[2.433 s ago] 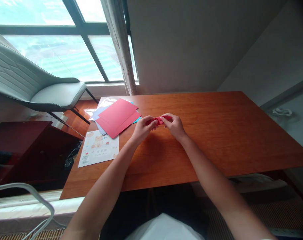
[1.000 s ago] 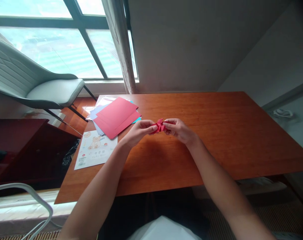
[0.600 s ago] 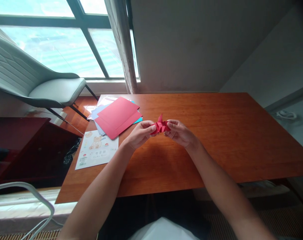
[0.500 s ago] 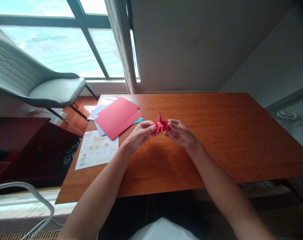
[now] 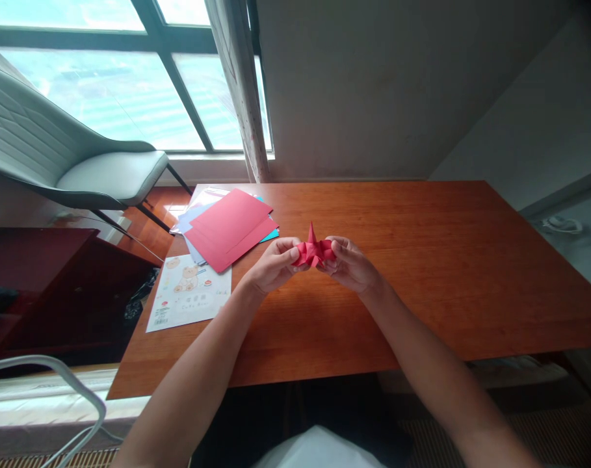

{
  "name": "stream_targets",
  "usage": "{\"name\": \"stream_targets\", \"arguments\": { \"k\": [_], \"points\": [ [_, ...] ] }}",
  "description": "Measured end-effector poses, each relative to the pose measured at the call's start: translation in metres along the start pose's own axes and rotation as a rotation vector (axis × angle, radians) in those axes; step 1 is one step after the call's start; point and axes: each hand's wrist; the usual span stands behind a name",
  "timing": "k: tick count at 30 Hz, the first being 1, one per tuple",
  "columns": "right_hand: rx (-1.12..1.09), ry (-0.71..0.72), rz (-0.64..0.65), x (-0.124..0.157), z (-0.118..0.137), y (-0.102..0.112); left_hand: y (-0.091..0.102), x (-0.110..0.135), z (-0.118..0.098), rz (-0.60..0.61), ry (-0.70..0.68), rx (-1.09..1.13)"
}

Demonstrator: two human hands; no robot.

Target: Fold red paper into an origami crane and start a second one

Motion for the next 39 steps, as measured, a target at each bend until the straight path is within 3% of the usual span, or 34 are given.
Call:
{"name": "stream_targets", "arguments": {
  "k": [6, 11, 26, 39],
  "points": [
    [0.009, -0.005, 0.018, 0.0003, 0.0038, 0.002, 0.0014, 0.0005, -0.0046, -0.01, 0.004, -0.008],
    [-0.054, 0.041, 0.02, 0.0, 0.0039, 0.0033, 0.0038, -0.0005, -0.0027, -0.091, -0.045, 0.021],
    [-0.166, 0.128, -0.152, -0.0075, -0.0001, 0.0058, 0.0003, -0.0021, -0.0013, -0.202, -0.141, 0.201],
    [-0.326, 0.199, -0.069, -0.0064, 0.0009, 0.0025, 0.0069, -0.0046, -0.0009, -0.203, -0.215, 0.334]
  ]
}}
Point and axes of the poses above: each hand's wrist, its own x-axis away from the middle knuckle, its own y-axis out of the back of the hand, z = x × y, and after that the axes turned 5 degrees about z, right-handed
